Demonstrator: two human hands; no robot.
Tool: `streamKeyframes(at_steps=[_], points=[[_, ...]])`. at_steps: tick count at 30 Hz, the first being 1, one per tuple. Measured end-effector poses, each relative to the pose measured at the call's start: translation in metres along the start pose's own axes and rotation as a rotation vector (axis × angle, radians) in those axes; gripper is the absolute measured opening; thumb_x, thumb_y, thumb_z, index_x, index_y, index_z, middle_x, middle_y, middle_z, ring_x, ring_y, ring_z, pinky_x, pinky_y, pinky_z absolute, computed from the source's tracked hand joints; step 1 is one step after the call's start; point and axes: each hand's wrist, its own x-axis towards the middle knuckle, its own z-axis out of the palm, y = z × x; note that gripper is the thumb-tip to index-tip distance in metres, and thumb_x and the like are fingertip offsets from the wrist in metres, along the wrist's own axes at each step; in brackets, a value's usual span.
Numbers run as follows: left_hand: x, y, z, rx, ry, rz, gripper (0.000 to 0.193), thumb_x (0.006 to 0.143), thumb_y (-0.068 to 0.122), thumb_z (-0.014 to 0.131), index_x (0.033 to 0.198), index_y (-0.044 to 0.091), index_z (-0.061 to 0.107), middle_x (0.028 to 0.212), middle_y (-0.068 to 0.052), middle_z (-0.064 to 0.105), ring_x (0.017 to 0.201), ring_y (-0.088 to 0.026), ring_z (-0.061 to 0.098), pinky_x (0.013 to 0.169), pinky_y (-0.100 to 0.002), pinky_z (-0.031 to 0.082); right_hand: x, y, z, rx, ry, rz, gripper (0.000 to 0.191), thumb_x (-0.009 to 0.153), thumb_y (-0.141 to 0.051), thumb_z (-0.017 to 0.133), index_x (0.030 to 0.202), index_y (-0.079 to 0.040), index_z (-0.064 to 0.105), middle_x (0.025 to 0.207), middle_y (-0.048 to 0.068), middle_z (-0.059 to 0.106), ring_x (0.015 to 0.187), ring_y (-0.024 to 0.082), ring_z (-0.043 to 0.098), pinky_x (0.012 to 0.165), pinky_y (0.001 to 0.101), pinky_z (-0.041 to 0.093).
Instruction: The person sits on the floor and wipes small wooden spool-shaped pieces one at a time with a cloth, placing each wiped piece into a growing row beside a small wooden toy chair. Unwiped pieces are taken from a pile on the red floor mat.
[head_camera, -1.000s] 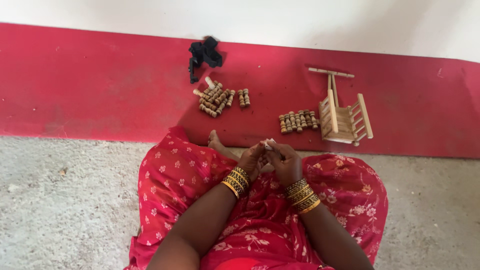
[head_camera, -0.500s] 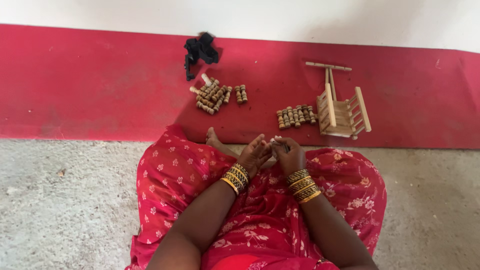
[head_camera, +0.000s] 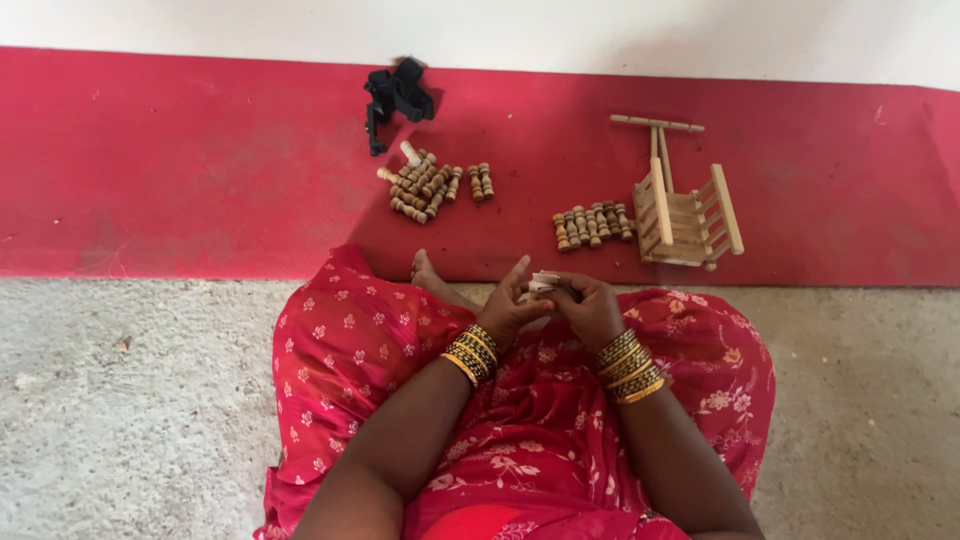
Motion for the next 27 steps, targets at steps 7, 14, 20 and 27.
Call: streamKeyframes(at_steps=[7,14,20,27], points=[[-0.013,0.008,0.017,0.562,0.026,0.147,0.132,0.068,0.019,0.095,0.167,0.016,0.008,0.147,-0.023,0.051,0.133,-0.032,0.057,0.104,-0.041,0.057,0.0,-0.005,-0.017,-0.098,-0.06,0.055,0.024,0.092,-0.015,0.076,0.112,-0.001,0.078,0.097,0.008,0.08,0.082,0.013,0.074,0.071,0.0288,0.062],[-0.024,0.017,0.037,0.723,-0.018,0.191,0.133,0.066,0.026,0.097,0.166,0.017,0.008,0.153,-0.024,0.045,0.142,-0.033,0.048,0.108,-0.044,0.055,0.001,-0.005,-0.027,-0.285,0.009,0.169,0.023,0.092,-0.013,0.073,0.112,-0.002,0.078,0.096,0.011,0.08,0.082,0.015,0.075,0.074,0.0298,0.063],[-0.02,0.016,0.032,0.625,0.074,0.163,0.145,0.061,0.025,0.097,0.166,0.017,-0.004,0.148,-0.024,0.049,0.136,-0.033,0.054,0.11,-0.042,0.051,0.001,-0.002,-0.03,-0.002,-0.296,-0.002,0.026,0.091,-0.01,0.073,0.114,0.0,0.076,0.103,0.009,0.08,0.089,0.012,0.074,0.079,0.0269,0.061],[-0.021,0.013,0.033,0.711,0.032,0.162,0.141,0.064,0.025,0.099,0.167,0.016,0.002,0.148,-0.024,0.053,0.135,-0.033,0.056,0.108,-0.042,0.055,-0.002,-0.006,-0.029,-0.178,-0.1,0.196,0.02,0.09,-0.008,0.075,0.107,0.001,0.079,0.092,0.012,0.08,0.076,0.016,0.07,0.066,0.0298,0.056]])
